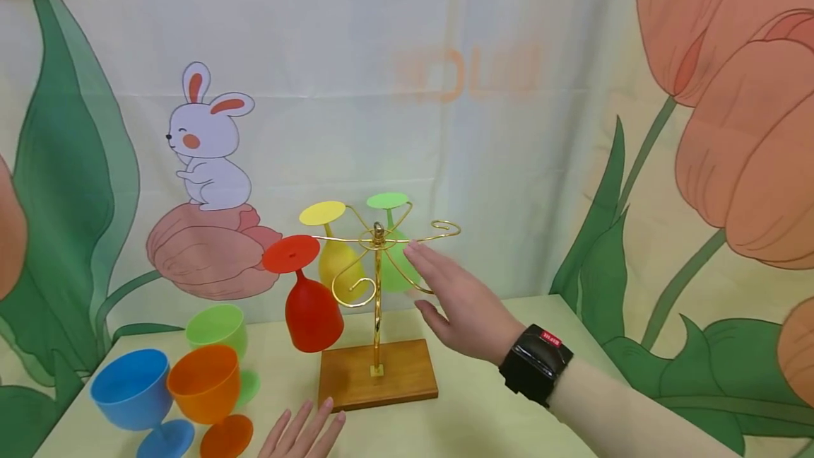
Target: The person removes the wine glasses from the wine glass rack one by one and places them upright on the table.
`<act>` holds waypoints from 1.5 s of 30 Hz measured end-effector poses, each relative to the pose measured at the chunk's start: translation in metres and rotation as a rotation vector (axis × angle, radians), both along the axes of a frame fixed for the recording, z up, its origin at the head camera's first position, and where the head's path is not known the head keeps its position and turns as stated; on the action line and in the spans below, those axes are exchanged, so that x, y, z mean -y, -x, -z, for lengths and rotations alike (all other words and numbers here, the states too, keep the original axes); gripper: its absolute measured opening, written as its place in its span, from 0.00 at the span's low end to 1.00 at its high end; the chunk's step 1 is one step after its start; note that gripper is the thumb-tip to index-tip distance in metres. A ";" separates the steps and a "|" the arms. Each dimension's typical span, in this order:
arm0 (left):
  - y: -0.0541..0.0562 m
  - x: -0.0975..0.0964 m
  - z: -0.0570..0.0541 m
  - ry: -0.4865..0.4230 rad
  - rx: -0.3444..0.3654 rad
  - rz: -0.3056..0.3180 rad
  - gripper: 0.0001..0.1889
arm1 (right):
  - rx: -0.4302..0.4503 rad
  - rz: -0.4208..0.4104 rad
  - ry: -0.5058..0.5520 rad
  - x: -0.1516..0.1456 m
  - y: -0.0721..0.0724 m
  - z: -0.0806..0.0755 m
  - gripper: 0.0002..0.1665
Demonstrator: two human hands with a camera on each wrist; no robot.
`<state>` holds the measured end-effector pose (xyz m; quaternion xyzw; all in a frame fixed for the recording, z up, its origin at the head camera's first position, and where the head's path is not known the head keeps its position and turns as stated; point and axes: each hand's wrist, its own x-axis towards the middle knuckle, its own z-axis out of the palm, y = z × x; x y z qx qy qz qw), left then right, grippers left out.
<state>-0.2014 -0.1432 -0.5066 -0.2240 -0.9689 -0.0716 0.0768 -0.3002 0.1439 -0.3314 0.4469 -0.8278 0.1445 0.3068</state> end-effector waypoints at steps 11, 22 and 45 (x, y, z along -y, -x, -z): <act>-0.001 0.005 0.011 0.056 -0.042 0.007 0.43 | -0.052 0.006 -0.042 0.008 0.001 0.004 0.48; -0.001 0.008 0.008 0.041 -0.033 0.012 0.43 | -0.012 0.026 -0.024 0.011 -0.004 0.001 0.44; 0.054 0.029 -0.172 -0.146 -0.503 0.003 0.53 | -0.006 0.030 -0.014 0.011 -0.003 0.004 0.43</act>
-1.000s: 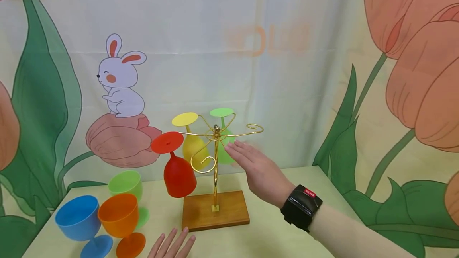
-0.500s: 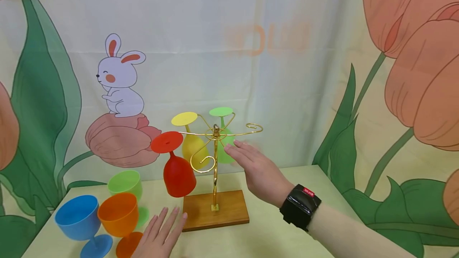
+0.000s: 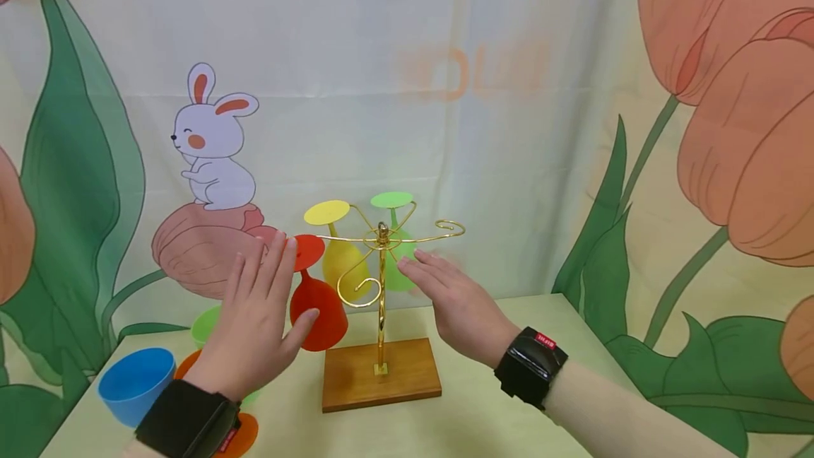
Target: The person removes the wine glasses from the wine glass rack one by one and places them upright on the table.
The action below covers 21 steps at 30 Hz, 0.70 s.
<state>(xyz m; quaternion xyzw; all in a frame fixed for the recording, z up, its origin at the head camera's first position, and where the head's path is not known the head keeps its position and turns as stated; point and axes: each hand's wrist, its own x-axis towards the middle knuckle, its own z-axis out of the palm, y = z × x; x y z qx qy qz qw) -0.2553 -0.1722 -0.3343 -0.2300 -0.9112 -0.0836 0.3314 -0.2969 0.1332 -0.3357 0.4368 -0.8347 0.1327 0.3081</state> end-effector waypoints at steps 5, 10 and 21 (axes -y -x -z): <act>0.019 -0.006 -0.009 0.012 -0.009 0.002 0.42 | 0.019 0.018 -0.001 0.000 0.000 0.000 0.42; 0.029 -0.008 -0.009 0.006 -0.006 0.020 0.35 | 0.037 0.030 -0.001 0.000 -0.002 0.000 0.41; 0.031 -0.006 -0.009 -0.019 0.054 0.018 0.30 | 0.007 0.003 0.005 0.001 -0.001 0.001 0.41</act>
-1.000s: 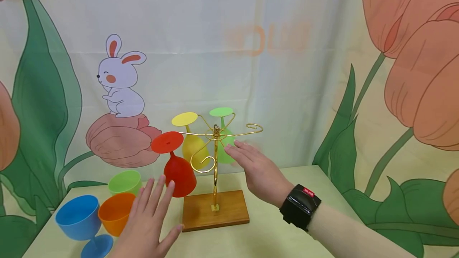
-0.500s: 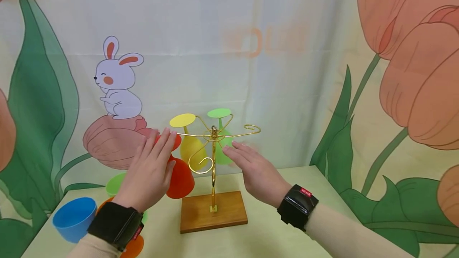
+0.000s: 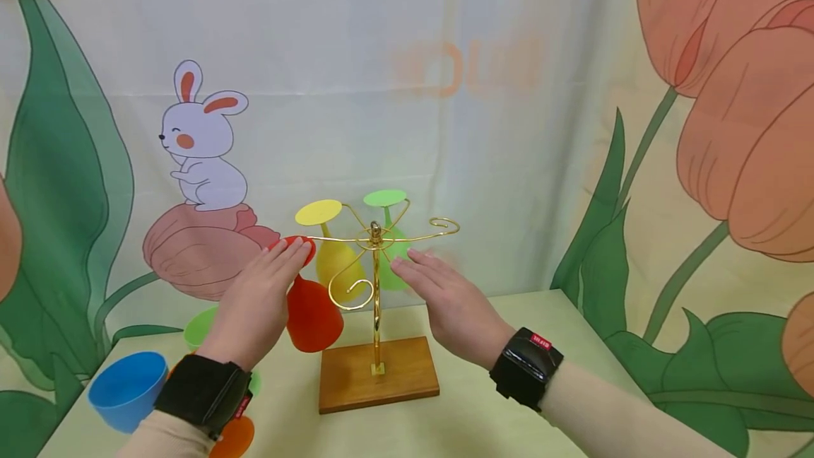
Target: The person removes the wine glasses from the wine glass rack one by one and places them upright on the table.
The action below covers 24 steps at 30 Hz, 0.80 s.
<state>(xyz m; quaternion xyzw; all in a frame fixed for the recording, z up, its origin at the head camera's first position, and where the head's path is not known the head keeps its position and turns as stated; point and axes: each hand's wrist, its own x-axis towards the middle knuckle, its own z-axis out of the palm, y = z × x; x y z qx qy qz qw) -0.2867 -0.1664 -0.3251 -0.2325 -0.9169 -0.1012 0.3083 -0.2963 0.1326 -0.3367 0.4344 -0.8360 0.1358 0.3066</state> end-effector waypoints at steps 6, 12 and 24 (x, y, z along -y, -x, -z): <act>0.001 0.001 0.001 0.000 -0.035 0.021 0.31 | -0.003 0.002 0.002 0.000 0.000 0.001 0.41; 0.004 -0.001 -0.006 -0.020 -0.017 -0.015 0.31 | -0.008 0.006 0.002 0.000 0.001 0.001 0.40; 0.014 -0.018 -0.029 -0.025 0.024 -0.063 0.26 | 0.010 0.014 0.002 -0.002 0.000 0.000 0.40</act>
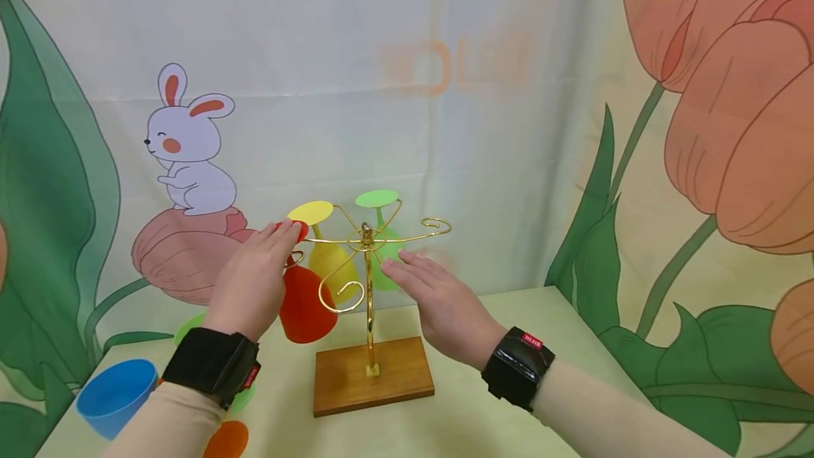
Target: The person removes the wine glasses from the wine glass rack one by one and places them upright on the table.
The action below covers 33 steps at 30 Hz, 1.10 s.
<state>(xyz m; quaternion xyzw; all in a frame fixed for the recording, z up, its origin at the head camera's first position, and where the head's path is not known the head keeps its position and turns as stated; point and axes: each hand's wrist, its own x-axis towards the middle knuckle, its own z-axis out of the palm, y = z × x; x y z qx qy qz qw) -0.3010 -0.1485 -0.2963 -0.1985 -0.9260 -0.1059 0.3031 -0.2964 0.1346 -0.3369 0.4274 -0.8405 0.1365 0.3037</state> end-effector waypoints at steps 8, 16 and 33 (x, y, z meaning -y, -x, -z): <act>-0.002 -0.010 0.004 0.012 -0.062 0.049 0.27 | 0.016 0.016 -0.011 0.002 -0.001 -0.002 0.39; -0.011 -0.017 0.010 0.029 -0.089 0.131 0.29 | 0.031 0.030 -0.012 0.001 0.000 -0.001 0.40; -0.052 0.004 0.031 0.074 -0.091 0.175 0.36 | 0.018 0.022 -0.013 0.000 -0.001 -0.002 0.41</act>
